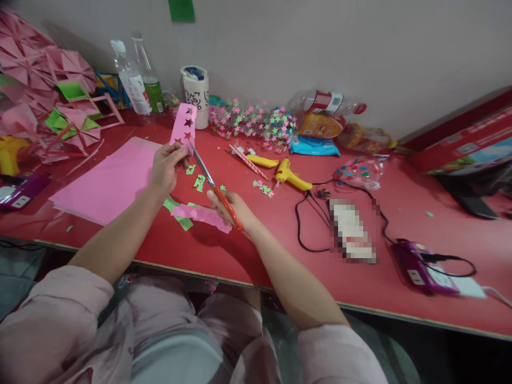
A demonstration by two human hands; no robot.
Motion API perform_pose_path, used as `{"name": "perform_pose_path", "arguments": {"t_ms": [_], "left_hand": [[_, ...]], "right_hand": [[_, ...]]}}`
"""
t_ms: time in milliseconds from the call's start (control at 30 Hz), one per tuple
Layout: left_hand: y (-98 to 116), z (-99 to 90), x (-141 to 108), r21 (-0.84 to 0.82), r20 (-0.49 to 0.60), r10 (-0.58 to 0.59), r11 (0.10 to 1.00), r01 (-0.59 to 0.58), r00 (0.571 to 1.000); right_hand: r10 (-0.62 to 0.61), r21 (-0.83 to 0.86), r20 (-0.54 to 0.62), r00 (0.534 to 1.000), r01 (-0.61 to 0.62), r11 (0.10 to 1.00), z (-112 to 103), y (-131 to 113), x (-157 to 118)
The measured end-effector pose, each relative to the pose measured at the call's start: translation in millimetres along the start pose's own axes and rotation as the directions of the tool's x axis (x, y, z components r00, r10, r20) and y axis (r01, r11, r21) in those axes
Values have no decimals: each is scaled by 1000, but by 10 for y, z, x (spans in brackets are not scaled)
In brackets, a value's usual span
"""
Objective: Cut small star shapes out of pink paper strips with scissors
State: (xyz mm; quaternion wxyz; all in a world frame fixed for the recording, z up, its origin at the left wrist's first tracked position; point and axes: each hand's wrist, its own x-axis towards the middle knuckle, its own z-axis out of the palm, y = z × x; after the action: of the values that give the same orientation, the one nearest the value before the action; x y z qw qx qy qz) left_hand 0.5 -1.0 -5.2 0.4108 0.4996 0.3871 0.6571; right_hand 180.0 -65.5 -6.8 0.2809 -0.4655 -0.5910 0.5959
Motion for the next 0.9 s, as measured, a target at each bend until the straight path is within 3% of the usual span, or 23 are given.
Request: {"name": "perform_pose_path", "arguments": {"t_ms": [333,900], "left_hand": [[-51,64,-34,-60,-18,-15,998,14,1000],[-78,63,-30,-128,-11,-31,991,29,999]], "right_hand": [[7,47,-3,1000,-7,999,46,18,-12],[7,42,-106,994,-2,999,147,-2,-40]]}}
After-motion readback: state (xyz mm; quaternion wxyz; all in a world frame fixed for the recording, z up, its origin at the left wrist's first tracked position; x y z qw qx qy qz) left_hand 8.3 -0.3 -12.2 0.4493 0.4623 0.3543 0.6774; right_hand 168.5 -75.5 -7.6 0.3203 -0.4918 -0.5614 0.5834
